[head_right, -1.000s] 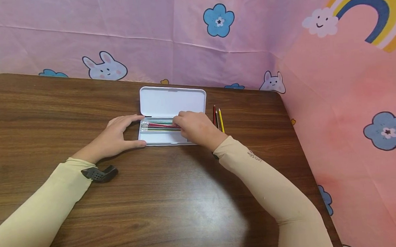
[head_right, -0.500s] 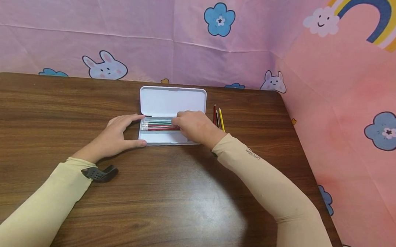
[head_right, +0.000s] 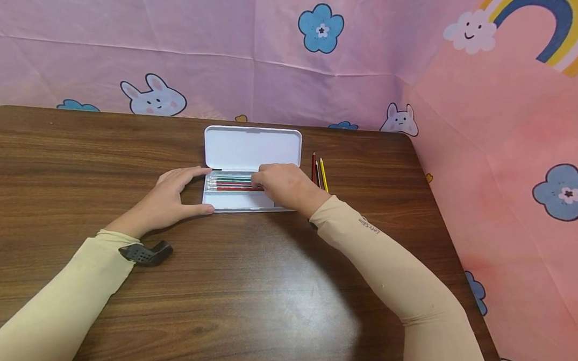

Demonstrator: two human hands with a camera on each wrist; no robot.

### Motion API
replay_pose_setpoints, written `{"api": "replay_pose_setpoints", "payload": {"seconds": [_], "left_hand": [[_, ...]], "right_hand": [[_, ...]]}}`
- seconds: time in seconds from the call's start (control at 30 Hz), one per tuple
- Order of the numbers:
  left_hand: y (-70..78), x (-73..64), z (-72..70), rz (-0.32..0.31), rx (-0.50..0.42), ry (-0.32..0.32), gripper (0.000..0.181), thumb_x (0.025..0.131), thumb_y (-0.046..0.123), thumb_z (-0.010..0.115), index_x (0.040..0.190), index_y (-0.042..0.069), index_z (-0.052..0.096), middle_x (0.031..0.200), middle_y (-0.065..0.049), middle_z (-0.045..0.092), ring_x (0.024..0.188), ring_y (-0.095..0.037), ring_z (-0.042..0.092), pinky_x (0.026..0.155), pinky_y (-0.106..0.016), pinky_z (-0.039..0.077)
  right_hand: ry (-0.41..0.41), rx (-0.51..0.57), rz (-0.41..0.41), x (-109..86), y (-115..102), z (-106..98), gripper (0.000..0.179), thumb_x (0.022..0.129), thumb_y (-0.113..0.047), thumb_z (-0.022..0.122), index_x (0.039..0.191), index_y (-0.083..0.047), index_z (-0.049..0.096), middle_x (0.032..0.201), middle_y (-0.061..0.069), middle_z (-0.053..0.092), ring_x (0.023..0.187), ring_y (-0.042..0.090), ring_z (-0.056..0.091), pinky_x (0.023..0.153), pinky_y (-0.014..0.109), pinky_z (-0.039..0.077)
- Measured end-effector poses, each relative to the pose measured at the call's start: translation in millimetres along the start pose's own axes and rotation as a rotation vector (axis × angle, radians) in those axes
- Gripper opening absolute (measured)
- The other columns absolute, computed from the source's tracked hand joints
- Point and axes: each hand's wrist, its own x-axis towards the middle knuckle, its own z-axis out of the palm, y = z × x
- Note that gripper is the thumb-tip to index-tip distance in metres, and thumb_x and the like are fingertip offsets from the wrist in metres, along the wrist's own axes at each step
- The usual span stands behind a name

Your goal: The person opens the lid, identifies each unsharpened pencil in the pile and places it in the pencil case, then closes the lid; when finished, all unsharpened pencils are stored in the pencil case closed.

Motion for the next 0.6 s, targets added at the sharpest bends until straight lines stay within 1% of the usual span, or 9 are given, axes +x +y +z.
{"api": "replay_pose_setpoints", "payload": {"seconds": [0.17, 0.23, 0.3, 0.33, 0.4, 0.5, 0.57, 0.6], "left_hand": [[1.9, 1.1, 0.7, 0.0, -0.001, 0.002, 0.09, 0.083, 0.054, 0.084, 0.156, 0.018, 0.044, 0.159, -0.01, 0.044, 0.15, -0.035, 0.033, 0.121, -0.059, 0.013], [3.4, 2.0, 1.4, 0.003, -0.001, 0.001, 0.09, 0.083, 0.054, 0.084, 0.156, 0.018, 0.044, 0.159, -0.01, 0.044, 0.15, -0.035, 0.033, 0.121, -0.059, 0.013], [4.2, 2.9, 2.1, 0.008, 0.0, -0.002, 0.09, 0.084, 0.054, 0.083, 0.156, 0.018, 0.044, 0.159, -0.011, 0.044, 0.149, -0.036, 0.033, 0.121, -0.059, 0.013], [4.5, 2.9, 2.1, 0.012, 0.001, -0.002, 0.091, 0.084, 0.055, 0.083, 0.156, 0.018, 0.044, 0.159, -0.011, 0.044, 0.149, -0.037, 0.033, 0.121, -0.059, 0.013], [3.6, 3.1, 2.2, 0.021, 0.006, -0.007, 0.09, 0.085, 0.055, 0.082, 0.157, 0.018, 0.043, 0.16, -0.012, 0.043, 0.149, -0.037, 0.033, 0.121, -0.06, 0.013], [1.1, 1.9, 0.8, 0.026, -0.007, -0.014, 0.086, 0.088, 0.053, 0.079, 0.158, 0.018, 0.042, 0.16, -0.013, 0.042, 0.15, -0.038, 0.032, 0.12, -0.061, 0.013], [-0.4, 0.9, -1.1, 0.012, -0.036, -0.003, 0.081, 0.092, 0.05, 0.076, 0.157, 0.017, 0.043, 0.16, -0.012, 0.043, 0.15, -0.037, 0.032, 0.121, -0.061, 0.015], [-0.1, 0.3, -2.8, -0.001, -0.056, 0.006, 0.077, 0.094, 0.048, 0.074, 0.157, 0.015, 0.043, 0.159, -0.012, 0.044, 0.149, -0.036, 0.033, 0.121, -0.06, 0.017]], "right_hand": [[0.027, 0.027, 0.007, -5.7, 3.8, -0.2, 0.027, 0.101, -0.004, 0.06, 0.115, -0.018, 0.079, 0.103, 0.0, 0.072, 0.083, 0.014, 0.064, 0.07, 0.034, 0.056], [0.058, 0.051, 0.012, -11.2, 9.5, 0.1, 0.026, 0.101, -0.005, 0.06, 0.115, -0.017, 0.078, 0.103, -0.001, 0.071, 0.085, 0.013, 0.064, 0.072, 0.034, 0.056], [0.104, 0.104, 0.037, -18.6, 17.4, -0.6, 0.024, 0.1, -0.004, 0.061, 0.115, -0.014, 0.077, 0.104, 0.001, 0.071, 0.087, 0.015, 0.065, 0.075, 0.035, 0.056], [0.133, 0.14, 0.061, -22.5, 21.9, -1.0, 0.022, 0.1, -0.004, 0.062, 0.114, -0.012, 0.076, 0.104, 0.002, 0.071, 0.089, 0.016, 0.065, 0.077, 0.036, 0.056], [0.195, 0.241, 0.132, -30.9, 32.2, -1.8, 0.019, 0.1, -0.004, 0.062, 0.114, -0.008, 0.074, 0.106, 0.005, 0.071, 0.093, 0.018, 0.066, 0.081, 0.036, 0.055], [0.284, 0.42, 0.282, -43.3, 47.8, -4.4, 0.018, 0.1, -0.006, 0.061, 0.115, -0.005, 0.071, 0.107, 0.008, 0.069, 0.096, 0.022, 0.065, 0.082, 0.037, 0.054], [0.315, 0.538, 0.378, -50.5, 57.8, -5.9, 0.019, 0.101, -0.008, 0.06, 0.118, -0.004, 0.068, 0.109, 0.01, 0.068, 0.093, 0.024, 0.065, 0.079, 0.037, 0.055], [0.316, 0.59, 0.418, -53.6, 62.4, -6.8, 0.02, 0.102, -0.009, 0.059, 0.12, -0.003, 0.067, 0.11, 0.011, 0.067, 0.093, 0.025, 0.065, 0.078, 0.037, 0.056]]}}
